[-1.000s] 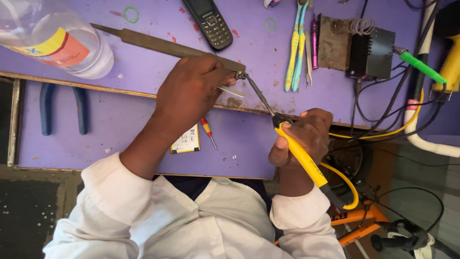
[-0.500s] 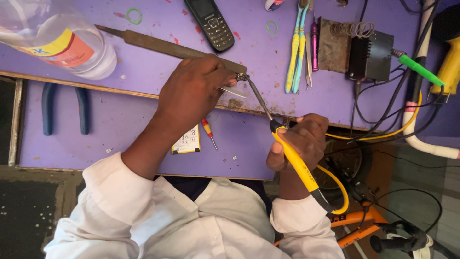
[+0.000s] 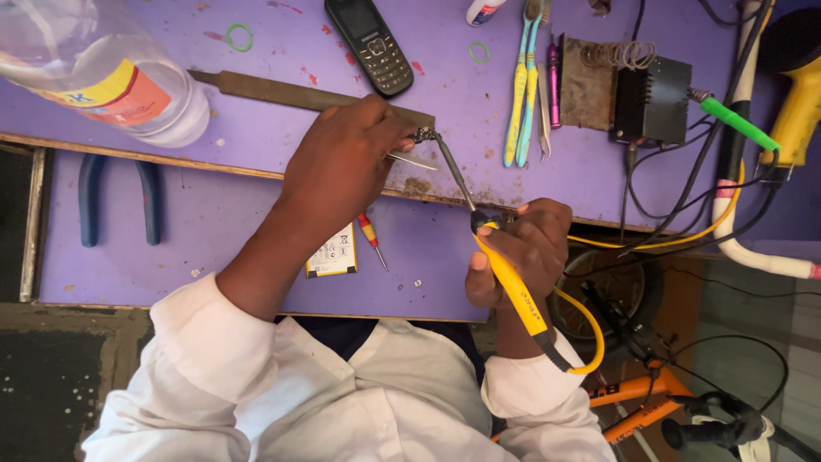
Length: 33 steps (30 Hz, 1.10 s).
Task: The person uses a soldering iron and tweezers to solder a small electronic component held in place. The hands repeatedly apply the soldering iron to the component while adjusting its position with tweezers.
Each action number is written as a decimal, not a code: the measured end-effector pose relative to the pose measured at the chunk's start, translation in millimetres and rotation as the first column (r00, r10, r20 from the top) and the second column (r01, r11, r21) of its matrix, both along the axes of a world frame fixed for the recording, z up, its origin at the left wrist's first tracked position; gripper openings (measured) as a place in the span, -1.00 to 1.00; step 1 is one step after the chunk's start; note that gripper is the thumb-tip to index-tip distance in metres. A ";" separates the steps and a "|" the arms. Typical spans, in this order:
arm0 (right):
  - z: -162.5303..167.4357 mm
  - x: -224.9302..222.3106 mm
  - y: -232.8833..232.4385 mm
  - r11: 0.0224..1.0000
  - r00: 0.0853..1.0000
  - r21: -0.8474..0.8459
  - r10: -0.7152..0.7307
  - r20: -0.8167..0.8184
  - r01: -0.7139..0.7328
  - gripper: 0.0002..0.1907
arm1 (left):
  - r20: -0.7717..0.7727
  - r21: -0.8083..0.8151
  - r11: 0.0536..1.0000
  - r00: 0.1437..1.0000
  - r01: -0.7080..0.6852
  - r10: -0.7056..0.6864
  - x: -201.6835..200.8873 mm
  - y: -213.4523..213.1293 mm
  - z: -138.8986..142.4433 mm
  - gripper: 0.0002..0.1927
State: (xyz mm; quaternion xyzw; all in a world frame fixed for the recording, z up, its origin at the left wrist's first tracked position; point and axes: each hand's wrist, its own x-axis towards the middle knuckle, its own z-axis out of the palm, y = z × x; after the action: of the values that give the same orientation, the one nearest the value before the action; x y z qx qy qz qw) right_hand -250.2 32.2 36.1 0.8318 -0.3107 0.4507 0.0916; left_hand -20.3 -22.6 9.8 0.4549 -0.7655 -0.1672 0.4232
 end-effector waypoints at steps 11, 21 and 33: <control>-0.2 0.9 4.5 0.999 0.998 0.031 0.044 0.038 -0.045 -0.84 | 0.016 -0.035 0.999 1.000 0.026 -0.026 5.0 2.1 2.6 -0.66; 6.5 2.5 14.6 0.994 0.999 0.108 0.028 0.044 -0.033 -0.85 | -0.006 -0.036 0.998 0.999 0.047 -0.048 3.3 3.9 6.0 -0.68; 19.0 6.7 23.4 0.983 0.999 0.180 -0.034 0.042 0.026 -0.87 | -0.019 -0.037 0.998 0.998 0.054 -0.055 3.0 8.6 7.9 -0.62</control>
State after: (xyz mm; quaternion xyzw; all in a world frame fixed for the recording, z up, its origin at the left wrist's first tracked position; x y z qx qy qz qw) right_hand -243.5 55.6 55.1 0.8216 -0.3645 0.4380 0.0162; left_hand -17.3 -14.0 17.7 0.4243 -0.7763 -0.1692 0.4343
